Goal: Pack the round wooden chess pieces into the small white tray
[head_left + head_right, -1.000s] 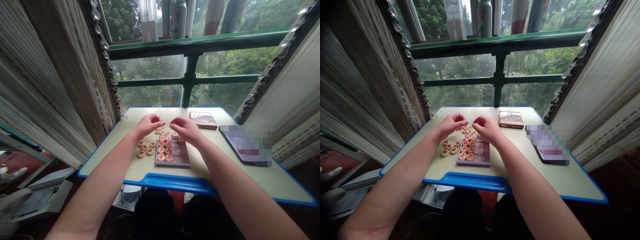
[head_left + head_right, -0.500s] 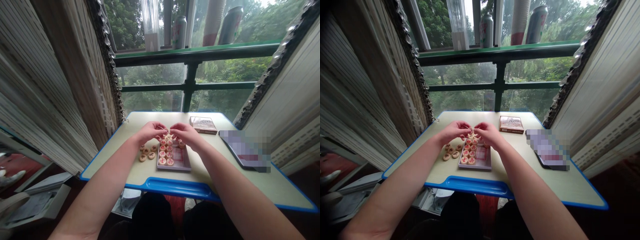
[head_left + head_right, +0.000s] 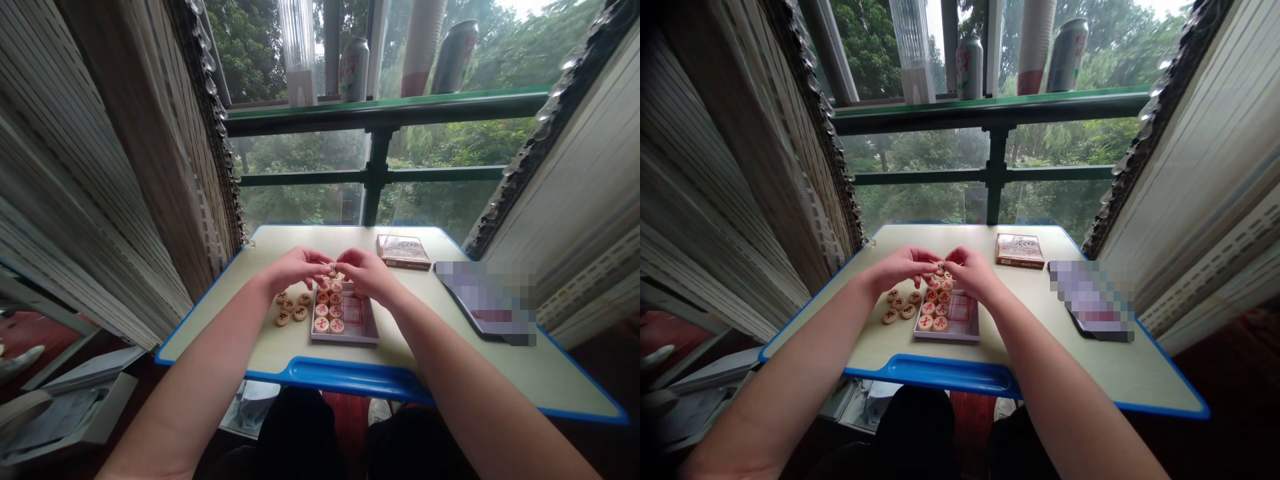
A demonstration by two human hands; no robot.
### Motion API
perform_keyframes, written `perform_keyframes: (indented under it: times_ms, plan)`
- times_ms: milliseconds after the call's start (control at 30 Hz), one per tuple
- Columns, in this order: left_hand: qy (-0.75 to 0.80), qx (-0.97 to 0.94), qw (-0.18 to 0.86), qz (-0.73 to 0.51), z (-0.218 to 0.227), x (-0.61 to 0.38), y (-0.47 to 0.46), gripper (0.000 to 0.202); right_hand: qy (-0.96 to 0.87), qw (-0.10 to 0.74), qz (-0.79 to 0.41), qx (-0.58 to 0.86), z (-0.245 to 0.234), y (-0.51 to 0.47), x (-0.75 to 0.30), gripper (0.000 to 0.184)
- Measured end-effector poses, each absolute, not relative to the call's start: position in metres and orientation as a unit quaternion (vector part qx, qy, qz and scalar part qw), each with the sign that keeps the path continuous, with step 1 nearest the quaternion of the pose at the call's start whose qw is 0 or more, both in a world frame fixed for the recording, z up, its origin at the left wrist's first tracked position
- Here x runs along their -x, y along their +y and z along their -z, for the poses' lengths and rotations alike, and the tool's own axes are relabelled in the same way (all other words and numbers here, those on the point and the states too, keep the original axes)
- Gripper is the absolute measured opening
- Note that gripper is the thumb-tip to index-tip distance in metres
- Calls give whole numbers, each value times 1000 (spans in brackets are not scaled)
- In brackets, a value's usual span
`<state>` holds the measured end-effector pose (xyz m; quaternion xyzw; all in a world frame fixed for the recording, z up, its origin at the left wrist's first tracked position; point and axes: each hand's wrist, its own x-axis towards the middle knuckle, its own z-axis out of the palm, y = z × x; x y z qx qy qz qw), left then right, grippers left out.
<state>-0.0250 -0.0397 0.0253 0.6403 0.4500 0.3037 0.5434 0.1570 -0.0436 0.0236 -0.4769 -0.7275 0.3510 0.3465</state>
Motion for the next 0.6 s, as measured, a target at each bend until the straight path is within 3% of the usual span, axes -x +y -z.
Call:
perform_keyframes:
  times_ms: [600]
  plan:
    - [431,-627,536,-366,-18,18,-38,39,-745,390,-302,449,-21,-40,-157,8]
